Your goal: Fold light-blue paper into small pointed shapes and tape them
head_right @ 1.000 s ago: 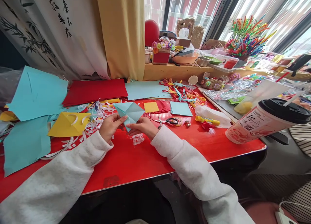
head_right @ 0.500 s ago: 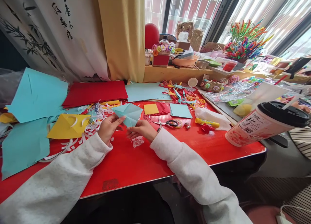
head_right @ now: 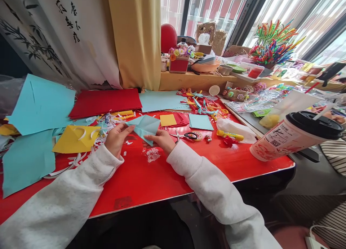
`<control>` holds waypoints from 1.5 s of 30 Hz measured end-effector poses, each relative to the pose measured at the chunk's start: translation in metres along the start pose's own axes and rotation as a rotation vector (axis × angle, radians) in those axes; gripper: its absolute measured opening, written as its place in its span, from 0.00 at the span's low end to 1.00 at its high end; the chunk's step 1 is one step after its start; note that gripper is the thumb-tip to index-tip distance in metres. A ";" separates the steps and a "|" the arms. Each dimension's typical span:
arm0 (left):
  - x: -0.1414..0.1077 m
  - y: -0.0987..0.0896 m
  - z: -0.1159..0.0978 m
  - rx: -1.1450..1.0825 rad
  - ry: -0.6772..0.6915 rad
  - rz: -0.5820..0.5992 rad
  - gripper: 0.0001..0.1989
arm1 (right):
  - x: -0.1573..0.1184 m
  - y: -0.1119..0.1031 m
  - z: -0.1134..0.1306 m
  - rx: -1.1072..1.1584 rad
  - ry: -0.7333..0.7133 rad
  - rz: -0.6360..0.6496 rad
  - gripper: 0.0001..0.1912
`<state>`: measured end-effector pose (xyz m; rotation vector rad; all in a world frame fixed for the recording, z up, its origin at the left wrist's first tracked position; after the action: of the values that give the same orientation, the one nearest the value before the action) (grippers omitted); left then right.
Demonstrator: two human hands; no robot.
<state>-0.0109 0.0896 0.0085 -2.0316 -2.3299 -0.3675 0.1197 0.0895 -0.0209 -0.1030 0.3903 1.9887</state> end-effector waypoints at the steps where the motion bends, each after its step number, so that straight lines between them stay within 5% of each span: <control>1: 0.000 -0.003 -0.002 -0.023 0.009 -0.025 0.16 | 0.000 -0.001 0.001 -0.008 -0.001 -0.002 0.07; 12: 0.004 -0.013 -0.005 0.043 0.062 -0.095 0.15 | -0.003 0.008 0.000 -0.044 0.015 0.069 0.12; 21: 0.004 0.007 -0.005 0.167 -0.014 0.161 0.12 | -0.010 -0.016 0.033 -0.032 -0.203 -0.119 0.19; 25: 0.001 0.019 -0.003 0.215 -0.003 0.301 0.12 | -0.007 -0.007 0.027 -0.227 -0.092 0.029 0.19; 28: 0.002 0.018 0.000 0.272 0.009 0.288 0.14 | -0.004 -0.002 0.013 -0.349 -0.034 0.070 0.17; 33: 0.002 0.021 0.004 0.217 -0.016 0.301 0.20 | -0.002 -0.011 0.015 -0.355 -0.134 -0.078 0.14; 39: 0.000 0.025 0.000 0.240 0.030 0.320 0.16 | -0.007 0.001 0.014 -0.460 -0.057 0.060 0.18; 45: -0.003 0.025 0.008 0.269 -0.045 0.312 0.17 | -0.005 -0.008 0.017 -0.341 -0.121 -0.053 0.20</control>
<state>0.0150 0.0909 0.0044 -2.2298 -1.9108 0.0035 0.1304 0.0937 -0.0058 -0.2046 -0.0314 1.9813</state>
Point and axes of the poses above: each hand's wrist, its own x-axis towards the middle knuckle, its own y-axis out of the palm, z = x × y, the point moved 9 cm from there along x, towards the middle knuckle, and after that the axes turned 3 degrees about y, right-handed, at the moved point
